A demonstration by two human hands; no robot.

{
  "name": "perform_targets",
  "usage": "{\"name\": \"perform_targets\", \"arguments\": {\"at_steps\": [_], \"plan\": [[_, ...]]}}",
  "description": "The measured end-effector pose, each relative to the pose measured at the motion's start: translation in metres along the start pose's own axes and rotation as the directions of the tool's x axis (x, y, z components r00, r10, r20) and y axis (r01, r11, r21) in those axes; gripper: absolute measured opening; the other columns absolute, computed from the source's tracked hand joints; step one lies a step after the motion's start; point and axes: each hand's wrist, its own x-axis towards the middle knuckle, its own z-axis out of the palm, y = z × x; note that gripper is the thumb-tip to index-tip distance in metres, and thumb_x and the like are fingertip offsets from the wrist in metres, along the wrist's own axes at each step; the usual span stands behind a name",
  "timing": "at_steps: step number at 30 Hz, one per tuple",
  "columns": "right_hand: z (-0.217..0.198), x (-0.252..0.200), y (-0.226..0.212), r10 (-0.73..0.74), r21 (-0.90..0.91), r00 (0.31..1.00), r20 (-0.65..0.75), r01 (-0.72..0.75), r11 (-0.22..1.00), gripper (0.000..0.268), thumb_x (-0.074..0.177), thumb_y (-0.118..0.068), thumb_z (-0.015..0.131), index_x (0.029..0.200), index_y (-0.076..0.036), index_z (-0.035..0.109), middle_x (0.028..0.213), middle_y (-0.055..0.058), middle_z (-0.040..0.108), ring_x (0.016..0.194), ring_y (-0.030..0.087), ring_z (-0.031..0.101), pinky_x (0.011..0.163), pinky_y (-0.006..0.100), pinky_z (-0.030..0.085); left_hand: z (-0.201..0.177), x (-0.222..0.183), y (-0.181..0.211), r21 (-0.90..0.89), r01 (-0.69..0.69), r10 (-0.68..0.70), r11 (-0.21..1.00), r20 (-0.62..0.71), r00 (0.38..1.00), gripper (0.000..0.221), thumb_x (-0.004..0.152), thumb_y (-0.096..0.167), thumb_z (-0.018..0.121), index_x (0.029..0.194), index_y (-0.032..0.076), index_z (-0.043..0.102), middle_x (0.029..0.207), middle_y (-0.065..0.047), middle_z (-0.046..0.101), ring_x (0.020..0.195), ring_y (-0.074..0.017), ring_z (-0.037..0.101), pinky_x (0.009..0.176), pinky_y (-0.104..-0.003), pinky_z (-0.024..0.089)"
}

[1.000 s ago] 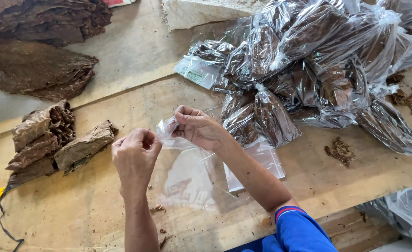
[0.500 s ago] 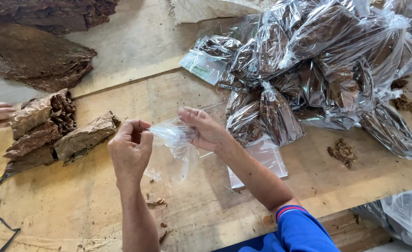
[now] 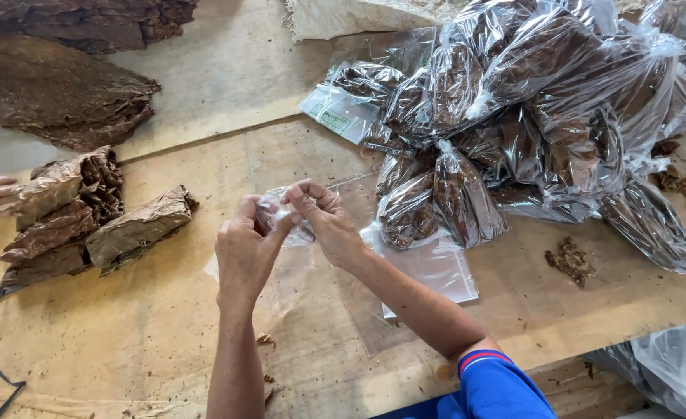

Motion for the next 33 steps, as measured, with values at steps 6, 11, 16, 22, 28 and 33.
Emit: {"name": "perform_targets", "arguments": {"at_steps": [6, 11, 16, 22, 28, 33], "plan": [[0.012, -0.014, -0.028, -0.146, -0.069, 0.979, -0.139, 0.137, 0.988, 0.022, 0.106, -0.028, 0.063, 0.094, -0.01, 0.068, 0.055, -0.003, 0.047, 0.046, 0.002, 0.049, 0.043, 0.014, 0.038, 0.012, 0.011, -0.027, 0.125, -0.026, 0.025, 0.992, 0.011, 1.0, 0.015, 0.09, 0.033, 0.074, 0.093, 0.02, 0.067, 0.07, -0.005, 0.07, 0.07, -0.0308, 0.068, 0.074, -0.046, 0.055], [-0.002, -0.003, -0.043, -0.208, -0.098, 0.959, -0.191, 0.192, 0.976, 0.024, 0.106, -0.03, 0.063, 0.089, -0.014, 0.066, 0.055, -0.006, 0.047, 0.044, 0.001, 0.049, 0.042, 0.015, 0.038, 0.005, 0.005, -0.01, 0.219, -0.029, -0.035, 0.975, 0.285, 0.958, 0.023, 0.088, 0.037, 0.067, 0.103, 0.021, 0.062, 0.088, -0.005, 0.073, 0.081, -0.0299, 0.074, 0.078, -0.051, 0.056], [-0.009, -0.002, -0.062, -0.329, -0.218, 0.927, -0.179, 0.288, 0.932, 0.022, 0.105, -0.027, 0.063, 0.088, -0.013, 0.064, 0.061, -0.008, 0.048, 0.055, -0.002, 0.049, 0.05, 0.014, 0.039, 0.003, 0.005, -0.026, 0.01, -0.019, 0.017, 1.0, 0.175, 0.984, 0.012, 0.091, 0.031, 0.072, 0.097, 0.021, 0.072, 0.082, -0.004, 0.075, 0.08, -0.0265, 0.076, 0.076, -0.044, 0.058], [-0.016, -0.011, -0.064, -0.698, -0.359, 0.712, 0.074, 0.672, 0.648, 0.041, 0.093, -0.006, 0.08, 0.125, 0.001, 0.054, 0.098, 0.009, 0.06, 0.091, 0.014, 0.064, 0.084, 0.03, 0.055, -0.025, 0.005, -0.01, 0.039, -0.035, 0.035, 0.999, 0.003, 0.999, 0.02, 0.093, 0.04, 0.077, 0.1, 0.021, 0.077, 0.078, -0.005, 0.075, 0.076, -0.0276, 0.075, 0.073, -0.043, 0.058], [0.006, -0.032, -0.066, -0.349, -0.487, 0.733, 0.584, 0.66, 0.572, 0.008, 0.103, -0.009, 0.061, 0.109, -0.004, 0.065, 0.089, 0.007, 0.067, 0.087, 0.023, 0.071, 0.083, 0.037, 0.058, -0.01, -0.007, -0.003, 0.071, -0.303, 0.309, 0.95, -0.106, 0.945, 0.013, 0.103, 0.025, 0.067, 0.103, 0.016, 0.077, 0.077, -0.009, 0.073, 0.078, -0.0346, 0.073, 0.069, -0.042, 0.058], [0.022, -0.029, -0.083, -0.038, -0.653, 0.8, 0.599, 0.515, 0.555, 0.016, 0.106, -0.009, 0.049, 0.107, 0.004, 0.058, 0.093, 0.027, 0.064, 0.095, 0.041, 0.07, 0.08, 0.05, 0.055, 0.007, -0.001, -0.019, 0.346, -0.523, 0.606, 0.779, -0.198, 0.771, 0.017, 0.09, 0.017, 0.078, 0.107, 0.02, 0.077, 0.088, -0.001, 0.065, 0.083, -0.0243, 0.067, 0.078, -0.036, 0.052]]}}
